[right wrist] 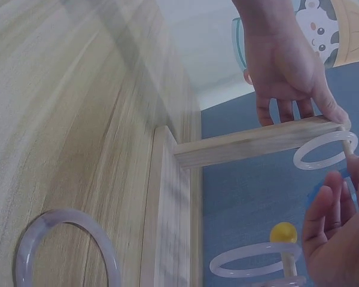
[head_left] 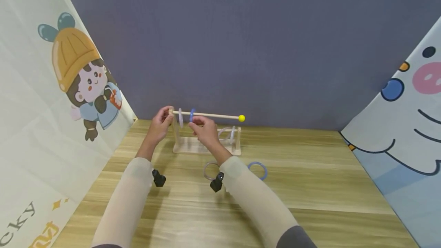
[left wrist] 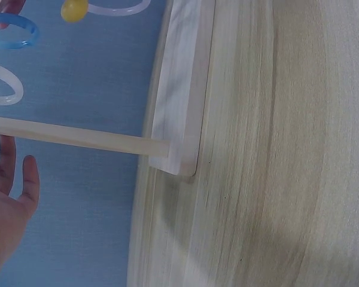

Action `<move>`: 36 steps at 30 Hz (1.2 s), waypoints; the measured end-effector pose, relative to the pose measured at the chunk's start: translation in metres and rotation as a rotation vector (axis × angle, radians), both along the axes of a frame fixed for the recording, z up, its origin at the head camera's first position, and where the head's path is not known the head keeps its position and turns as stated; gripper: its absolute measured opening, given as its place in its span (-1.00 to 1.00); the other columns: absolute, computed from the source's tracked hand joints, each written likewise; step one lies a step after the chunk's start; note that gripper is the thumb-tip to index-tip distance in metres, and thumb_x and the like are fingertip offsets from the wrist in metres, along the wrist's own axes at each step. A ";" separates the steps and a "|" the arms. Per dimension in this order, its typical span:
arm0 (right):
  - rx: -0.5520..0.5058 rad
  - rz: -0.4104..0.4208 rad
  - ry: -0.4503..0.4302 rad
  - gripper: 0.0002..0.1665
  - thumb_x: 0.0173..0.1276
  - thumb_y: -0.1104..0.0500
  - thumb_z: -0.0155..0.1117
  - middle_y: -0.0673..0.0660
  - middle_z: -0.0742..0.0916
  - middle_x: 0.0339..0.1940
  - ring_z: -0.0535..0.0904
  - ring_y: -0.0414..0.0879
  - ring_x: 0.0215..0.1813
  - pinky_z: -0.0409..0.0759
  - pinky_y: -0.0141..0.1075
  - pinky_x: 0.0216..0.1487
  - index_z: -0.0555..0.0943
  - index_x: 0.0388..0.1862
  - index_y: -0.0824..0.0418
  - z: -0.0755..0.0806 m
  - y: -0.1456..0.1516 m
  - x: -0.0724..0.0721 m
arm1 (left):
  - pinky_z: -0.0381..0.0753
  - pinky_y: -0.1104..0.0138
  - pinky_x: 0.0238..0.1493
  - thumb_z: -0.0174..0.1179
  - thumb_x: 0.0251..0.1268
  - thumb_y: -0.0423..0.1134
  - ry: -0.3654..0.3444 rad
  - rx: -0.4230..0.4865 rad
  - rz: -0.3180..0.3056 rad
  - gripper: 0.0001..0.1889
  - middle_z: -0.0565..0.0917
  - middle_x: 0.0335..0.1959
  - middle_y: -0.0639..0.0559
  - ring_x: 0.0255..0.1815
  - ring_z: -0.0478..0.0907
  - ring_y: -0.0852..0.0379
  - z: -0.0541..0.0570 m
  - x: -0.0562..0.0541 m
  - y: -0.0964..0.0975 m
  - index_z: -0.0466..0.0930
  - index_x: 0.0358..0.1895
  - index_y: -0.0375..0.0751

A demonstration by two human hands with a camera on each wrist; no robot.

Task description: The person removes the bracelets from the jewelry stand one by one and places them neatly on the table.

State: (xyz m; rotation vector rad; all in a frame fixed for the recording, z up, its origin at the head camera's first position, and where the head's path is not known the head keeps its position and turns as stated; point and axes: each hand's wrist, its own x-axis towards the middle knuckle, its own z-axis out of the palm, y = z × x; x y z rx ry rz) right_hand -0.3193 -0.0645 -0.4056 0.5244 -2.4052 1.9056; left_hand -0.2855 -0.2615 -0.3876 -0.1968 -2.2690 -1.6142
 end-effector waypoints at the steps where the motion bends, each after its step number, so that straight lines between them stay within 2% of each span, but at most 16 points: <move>1: -0.003 -0.003 0.004 -0.74 0.35 0.12 0.44 0.12 0.82 -0.13 0.76 0.29 -0.23 0.61 -0.38 -0.56 0.75 -0.01 0.13 0.000 0.000 0.000 | 0.53 0.54 -0.08 0.01 0.58 -0.39 0.005 0.002 0.000 -0.58 0.51 0.16 -0.43 -0.04 0.50 0.25 0.000 0.000 0.000 0.33 0.39 -0.49; 6: -0.013 -0.012 0.021 -0.74 0.34 0.12 0.45 0.14 0.83 -0.14 0.77 0.20 -0.31 0.64 -0.37 -0.54 0.75 -0.01 0.14 -0.001 0.003 -0.001 | 0.51 0.56 -0.10 0.00 0.57 -0.41 0.015 0.028 -0.007 -0.58 0.50 0.15 -0.45 -0.08 0.49 0.33 -0.003 -0.003 -0.001 0.31 0.38 -0.53; 13: -0.018 -0.015 0.027 -0.71 0.34 0.13 0.45 0.15 0.83 -0.12 0.68 -0.16 -0.48 0.64 -0.37 -0.54 0.74 0.01 0.17 -0.004 0.010 -0.003 | 0.52 0.49 -0.07 -0.01 0.59 -0.38 -0.015 0.023 -0.007 -0.58 0.50 0.16 -0.42 -0.07 0.49 0.29 -0.003 -0.004 -0.001 0.31 0.39 -0.50; 15: -0.027 -0.013 0.027 -0.71 0.34 0.15 0.44 0.16 0.83 -0.11 0.66 -0.20 -0.50 0.63 -0.37 -0.54 0.74 0.02 0.19 -0.005 0.012 -0.003 | 0.52 0.49 -0.07 -0.01 0.60 -0.36 -0.007 0.022 -0.009 -0.57 0.50 0.16 -0.39 -0.06 0.49 0.28 -0.010 -0.010 -0.004 0.30 0.41 -0.47; 18: -0.030 -0.015 0.032 -0.72 0.34 0.15 0.44 0.16 0.83 -0.12 0.68 -0.16 -0.48 0.66 -0.33 -0.52 0.74 0.01 0.19 -0.004 0.015 -0.004 | 0.52 0.49 -0.09 -0.01 0.60 -0.36 -0.002 0.031 -0.013 -0.57 0.50 0.14 -0.37 -0.07 0.49 0.28 -0.011 -0.010 -0.005 0.31 0.40 -0.47; 20: -0.034 -0.016 0.039 -0.73 0.34 0.17 0.44 0.17 0.83 -0.12 0.73 -0.03 -0.44 0.71 -0.24 -0.45 0.74 -0.01 0.19 -0.004 0.017 -0.004 | 0.52 0.50 -0.10 -0.01 0.59 -0.38 0.008 0.036 -0.018 -0.58 0.49 0.13 -0.39 -0.08 0.49 0.29 -0.011 -0.010 -0.005 0.31 0.39 -0.48; 22: -0.038 -0.015 0.046 -0.73 0.34 0.16 0.44 0.17 0.83 -0.13 0.76 0.13 -0.36 0.75 -0.13 -0.39 0.74 -0.01 0.20 -0.003 0.019 -0.004 | 0.52 0.49 -0.10 0.00 0.58 -0.40 0.010 0.049 -0.027 -0.59 0.49 0.12 -0.44 -0.10 0.49 0.30 -0.006 -0.006 -0.003 0.31 0.38 -0.51; 25: -0.051 -0.004 0.050 -0.71 0.35 0.16 0.44 0.20 0.82 -0.12 0.76 0.31 -0.23 0.77 -0.02 -0.27 0.74 0.01 0.23 -0.004 0.023 -0.004 | 0.50 0.54 -0.10 -0.01 0.59 -0.40 0.016 0.057 -0.028 -0.58 0.47 0.17 -0.49 -0.09 0.48 0.35 -0.013 -0.012 -0.007 0.30 0.39 -0.48; 27: -0.061 0.002 0.045 -0.70 0.35 0.16 0.44 0.20 0.81 -0.12 0.74 0.35 -0.20 0.77 0.02 -0.24 0.73 0.02 0.24 -0.004 0.027 -0.005 | 0.48 0.57 -0.10 -0.02 0.60 -0.38 0.013 0.055 -0.020 -0.58 0.46 0.20 -0.49 -0.09 0.46 0.40 -0.020 -0.018 -0.010 0.30 0.41 -0.45; 30: -0.061 0.001 0.037 -0.69 0.35 0.15 0.44 0.18 0.81 -0.13 0.76 0.27 -0.25 0.77 -0.05 -0.26 0.73 0.03 0.23 -0.007 0.033 -0.006 | 0.46 0.59 -0.10 -0.02 0.61 -0.34 0.006 0.038 -0.005 -0.57 0.46 0.20 -0.43 -0.09 0.45 0.43 -0.028 -0.024 -0.012 0.30 0.43 -0.40; 32: -0.061 -0.005 0.035 -0.70 0.34 0.15 0.45 0.17 0.81 -0.14 0.76 0.16 -0.31 0.76 -0.16 -0.31 0.73 0.02 0.22 -0.008 0.036 -0.007 | 0.46 0.58 -0.10 -0.02 0.61 -0.35 0.003 0.037 -0.003 -0.57 0.47 0.19 -0.40 -0.09 0.45 0.42 -0.028 -0.024 -0.012 0.30 0.43 -0.40; 36: -0.066 -0.011 0.046 -0.69 0.34 0.15 0.45 0.18 0.81 -0.16 0.75 0.07 -0.37 0.70 -0.34 -0.42 0.74 0.01 0.24 -0.009 0.044 -0.009 | 0.49 0.54 -0.10 -0.01 0.59 -0.39 0.013 0.042 -0.020 -0.58 0.47 0.15 -0.47 -0.10 0.47 0.40 -0.017 -0.015 -0.008 0.30 0.40 -0.48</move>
